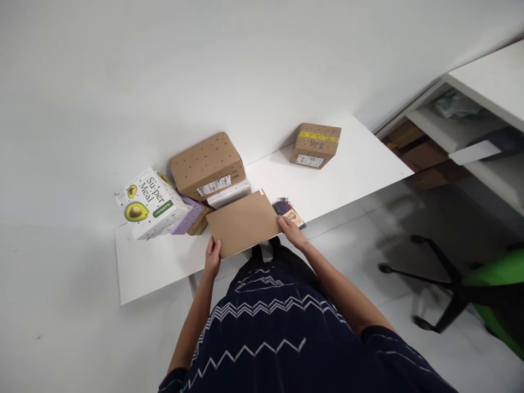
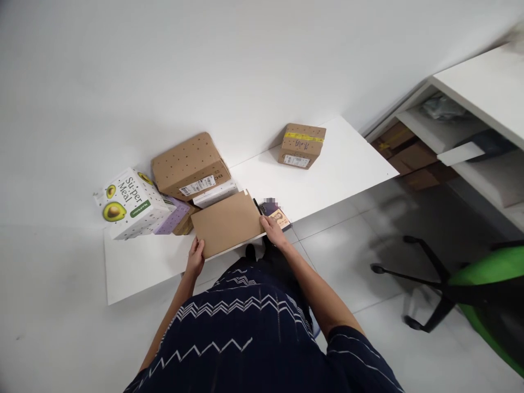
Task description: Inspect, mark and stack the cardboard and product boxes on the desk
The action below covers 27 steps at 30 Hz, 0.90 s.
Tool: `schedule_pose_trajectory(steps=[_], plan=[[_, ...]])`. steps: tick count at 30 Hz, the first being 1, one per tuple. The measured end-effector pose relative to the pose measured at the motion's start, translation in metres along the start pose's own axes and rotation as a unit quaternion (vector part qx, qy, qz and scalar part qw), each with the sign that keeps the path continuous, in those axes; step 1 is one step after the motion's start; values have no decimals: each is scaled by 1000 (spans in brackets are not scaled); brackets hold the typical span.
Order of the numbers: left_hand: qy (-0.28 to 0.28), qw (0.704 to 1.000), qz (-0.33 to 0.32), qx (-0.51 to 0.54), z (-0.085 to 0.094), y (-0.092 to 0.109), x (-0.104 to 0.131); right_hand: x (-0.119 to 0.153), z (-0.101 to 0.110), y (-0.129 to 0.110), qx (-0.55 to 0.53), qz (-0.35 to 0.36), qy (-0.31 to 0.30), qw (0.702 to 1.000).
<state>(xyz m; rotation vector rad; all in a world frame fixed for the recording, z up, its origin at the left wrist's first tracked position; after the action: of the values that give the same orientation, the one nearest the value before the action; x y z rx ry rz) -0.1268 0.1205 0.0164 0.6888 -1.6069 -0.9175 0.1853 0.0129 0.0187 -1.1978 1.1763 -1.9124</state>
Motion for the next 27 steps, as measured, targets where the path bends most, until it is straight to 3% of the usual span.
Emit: schedule_pose_trajectory(steps=[5, 13, 16, 19, 23, 27], plan=[[1, 998, -35, -59, -1, 6, -11, 1, -5, 0, 42, 41, 91, 994], [28, 992, -58, -109, 3, 5, -22, -3, -14, -4, 101, 41, 119, 987], [39, 989, -69, -121, 4, 5, -24, -4, -8, 4, 57, 35, 96, 993], [66, 985, -73, -144, 6, 5, -23, -7, 7, 22, 28, -15, 88, 996], [120, 974, -82, -174, 15, 7, -22, -19, 21, 40, 209, -45, 68, 974], [173, 962, -92, -192, 24, 8, -21, -42, 5, 45, 299, -39, 2, 954]])
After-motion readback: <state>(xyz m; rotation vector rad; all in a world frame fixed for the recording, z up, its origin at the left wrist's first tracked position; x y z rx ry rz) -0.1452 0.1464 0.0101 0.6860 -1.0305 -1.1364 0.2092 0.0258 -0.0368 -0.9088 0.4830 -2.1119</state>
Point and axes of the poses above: each hand's wrist, its own x-axis away from the middle knuckle, its own z-axis out of the back of the hand, y = z × x, the point moved 5 cm from there along -x, towards the middle knuckle, and after that the axes turned 5 degrees about z, right-handed, at the moved point
